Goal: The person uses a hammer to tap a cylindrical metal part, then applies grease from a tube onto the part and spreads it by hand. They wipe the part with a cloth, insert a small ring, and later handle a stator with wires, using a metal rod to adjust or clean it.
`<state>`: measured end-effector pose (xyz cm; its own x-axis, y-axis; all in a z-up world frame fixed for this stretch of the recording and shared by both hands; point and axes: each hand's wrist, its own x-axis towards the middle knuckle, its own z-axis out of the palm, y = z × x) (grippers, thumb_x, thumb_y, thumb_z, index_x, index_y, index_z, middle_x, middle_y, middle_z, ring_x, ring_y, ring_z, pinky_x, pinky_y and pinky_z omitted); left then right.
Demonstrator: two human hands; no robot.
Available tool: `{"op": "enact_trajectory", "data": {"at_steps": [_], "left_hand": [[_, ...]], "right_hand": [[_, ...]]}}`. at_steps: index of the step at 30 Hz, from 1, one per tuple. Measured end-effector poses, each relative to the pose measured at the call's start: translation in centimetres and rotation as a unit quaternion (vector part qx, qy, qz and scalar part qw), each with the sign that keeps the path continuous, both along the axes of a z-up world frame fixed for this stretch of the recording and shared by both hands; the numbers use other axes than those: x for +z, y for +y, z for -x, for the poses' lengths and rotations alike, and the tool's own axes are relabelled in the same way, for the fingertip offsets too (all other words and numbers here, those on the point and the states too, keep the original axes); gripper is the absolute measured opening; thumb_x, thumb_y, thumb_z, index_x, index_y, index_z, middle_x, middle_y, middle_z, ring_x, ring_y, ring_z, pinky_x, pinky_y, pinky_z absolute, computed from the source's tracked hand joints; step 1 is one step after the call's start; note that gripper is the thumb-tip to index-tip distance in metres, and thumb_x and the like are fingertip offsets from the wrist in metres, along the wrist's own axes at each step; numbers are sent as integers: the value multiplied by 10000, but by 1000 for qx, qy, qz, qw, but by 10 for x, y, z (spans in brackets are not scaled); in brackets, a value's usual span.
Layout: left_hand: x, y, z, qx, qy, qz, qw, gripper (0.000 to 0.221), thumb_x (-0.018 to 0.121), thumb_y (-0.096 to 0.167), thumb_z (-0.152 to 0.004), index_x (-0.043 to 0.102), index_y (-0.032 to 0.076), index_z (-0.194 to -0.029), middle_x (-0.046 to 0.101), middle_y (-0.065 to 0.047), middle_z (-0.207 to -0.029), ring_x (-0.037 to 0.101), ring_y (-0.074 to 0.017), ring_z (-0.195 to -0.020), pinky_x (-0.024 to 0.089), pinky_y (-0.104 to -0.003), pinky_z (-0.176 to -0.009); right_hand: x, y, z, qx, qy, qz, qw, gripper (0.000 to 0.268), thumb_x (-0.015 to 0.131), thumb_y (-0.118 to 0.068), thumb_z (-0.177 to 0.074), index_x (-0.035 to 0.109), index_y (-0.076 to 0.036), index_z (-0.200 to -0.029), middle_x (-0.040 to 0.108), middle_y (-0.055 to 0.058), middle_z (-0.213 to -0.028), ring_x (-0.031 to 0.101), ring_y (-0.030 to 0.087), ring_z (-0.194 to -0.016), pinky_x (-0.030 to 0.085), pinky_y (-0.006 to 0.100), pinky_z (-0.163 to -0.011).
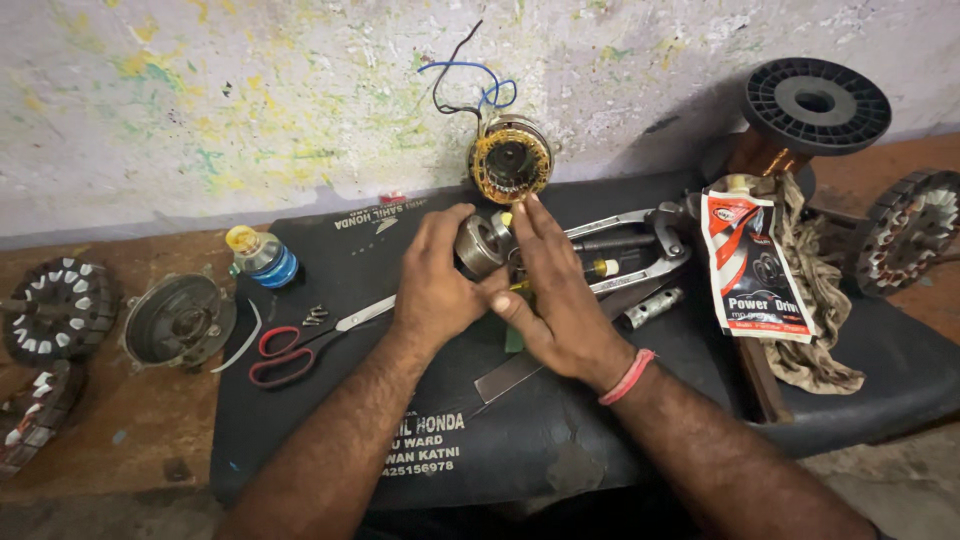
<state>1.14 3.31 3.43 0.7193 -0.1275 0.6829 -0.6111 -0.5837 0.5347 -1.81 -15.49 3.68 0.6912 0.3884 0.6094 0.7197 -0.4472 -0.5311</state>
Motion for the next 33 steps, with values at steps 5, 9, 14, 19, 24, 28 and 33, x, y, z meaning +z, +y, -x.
{"op": "enact_trajectory", "data": {"at_steps": [5,9,14,19,24,28,33], "left_hand": [[2,2,-1,1,-25,3,1000,698,907,193,-721,551,15,-1294,650,-199,-1167,685,-385,-1067,578,-452,-909],[3,2,0,-19,-12,14,1000,677,905,209,-719,571,5,-1271,668,-204,-1156,709,-365,-1050,591,-430,-897],[3,-4,4,-61,-21,37,997,671,905,217,-747,578,1,-1291,682,-201,-1181,726,-339,-1064,599,-408,-915],[6,-5,6,-48,-15,38,998,677,909,226,-746,582,1,-1295,682,-196,-1176,725,-334,-1060,599,-410,-904],[8,-1,6,-42,-10,25,999,677,907,232,-747,581,-1,-1293,665,-189,-1137,720,-337,-1006,597,-414,-859],[9,-1,7,-27,-33,24,999,683,918,223,-737,589,7,-1296,663,-194,-1146,713,-363,-1015,591,-423,-855],[10,-2,3,-18,-32,18,999,681,904,180,-731,560,9,-1293,640,-196,-1147,681,-386,-1033,570,-448,-870]], "right_hand": [[0,-7,0,-99,-25,-43,994,473,529,-446,-1068,525,-185,-1463,405,195,-1671,373,375,-1541,302,446,-1284],[5,-12,2,-17,49,-179,983,613,469,-550,-1064,450,-129,-1510,380,203,-1662,395,366,-1509,368,419,-1209],[8,-9,0,70,49,-138,987,797,437,-590,-1098,245,-58,-1660,249,240,-1735,211,394,-1647,187,476,-1328],[8,-6,0,76,75,-120,987,784,437,-597,-1073,337,-59,-1633,271,238,-1728,239,386,-1639,205,477,-1316],[3,-3,0,69,77,-126,987,749,452,-599,-1069,413,-65,-1592,314,212,-1709,295,373,-1617,230,475,-1313],[-5,-5,-2,126,149,-189,962,745,460,-602,-1074,460,-42,-1564,305,201,-1712,254,375,-1620,213,491,-1300],[-6,-10,-12,277,259,-430,820,775,439,-629,-1091,485,16,-1517,288,182,-1733,272,328,-1613,206,538,-1298]]}}
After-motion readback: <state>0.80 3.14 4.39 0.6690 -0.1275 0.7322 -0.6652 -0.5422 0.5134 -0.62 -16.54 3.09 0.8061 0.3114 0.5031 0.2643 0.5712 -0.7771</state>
